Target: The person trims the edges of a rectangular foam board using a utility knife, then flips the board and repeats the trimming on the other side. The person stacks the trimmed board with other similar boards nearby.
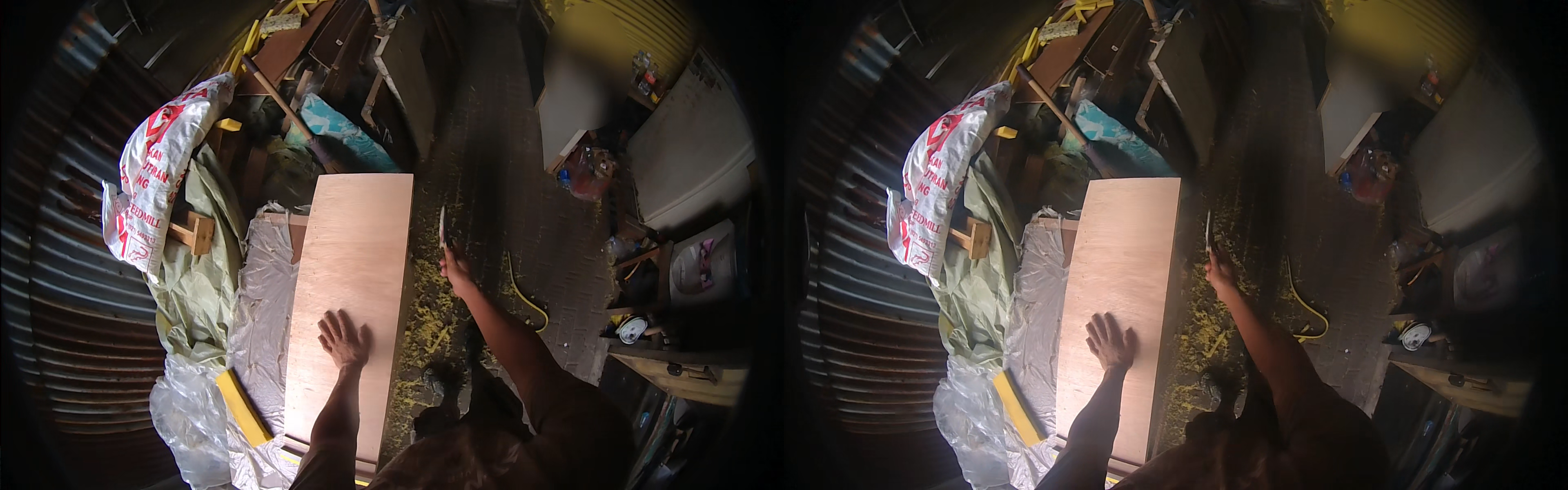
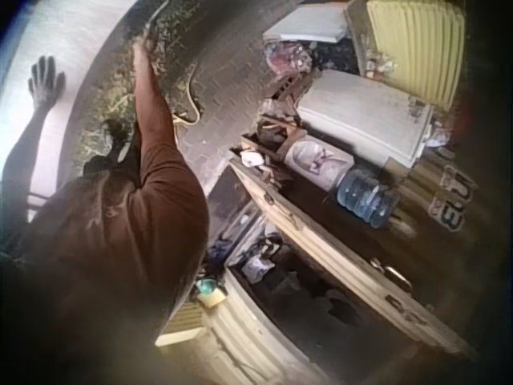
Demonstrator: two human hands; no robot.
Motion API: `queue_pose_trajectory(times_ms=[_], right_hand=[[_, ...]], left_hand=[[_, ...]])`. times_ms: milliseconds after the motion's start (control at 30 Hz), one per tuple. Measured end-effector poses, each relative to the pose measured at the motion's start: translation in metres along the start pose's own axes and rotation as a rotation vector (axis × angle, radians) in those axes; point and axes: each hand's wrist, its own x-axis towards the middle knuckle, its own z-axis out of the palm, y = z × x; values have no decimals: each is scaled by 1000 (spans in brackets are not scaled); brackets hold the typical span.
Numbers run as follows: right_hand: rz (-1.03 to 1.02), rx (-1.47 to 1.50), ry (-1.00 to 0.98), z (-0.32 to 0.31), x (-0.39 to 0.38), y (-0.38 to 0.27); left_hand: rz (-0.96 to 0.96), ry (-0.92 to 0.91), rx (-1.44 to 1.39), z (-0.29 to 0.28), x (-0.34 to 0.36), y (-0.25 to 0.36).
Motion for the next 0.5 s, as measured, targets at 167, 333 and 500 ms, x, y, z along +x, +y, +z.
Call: queue_pose_trajectory(times_ms=[167,333,500], right_hand=[[-308,-104,193,15,145,-41],[-548,-409,271,55,74,38],[-103,4,-136,19,-29,69]], left_hand=[[93,13,54,14,11,38],[61,18,117,11,8,29],[9,35,91,9,1,8]])
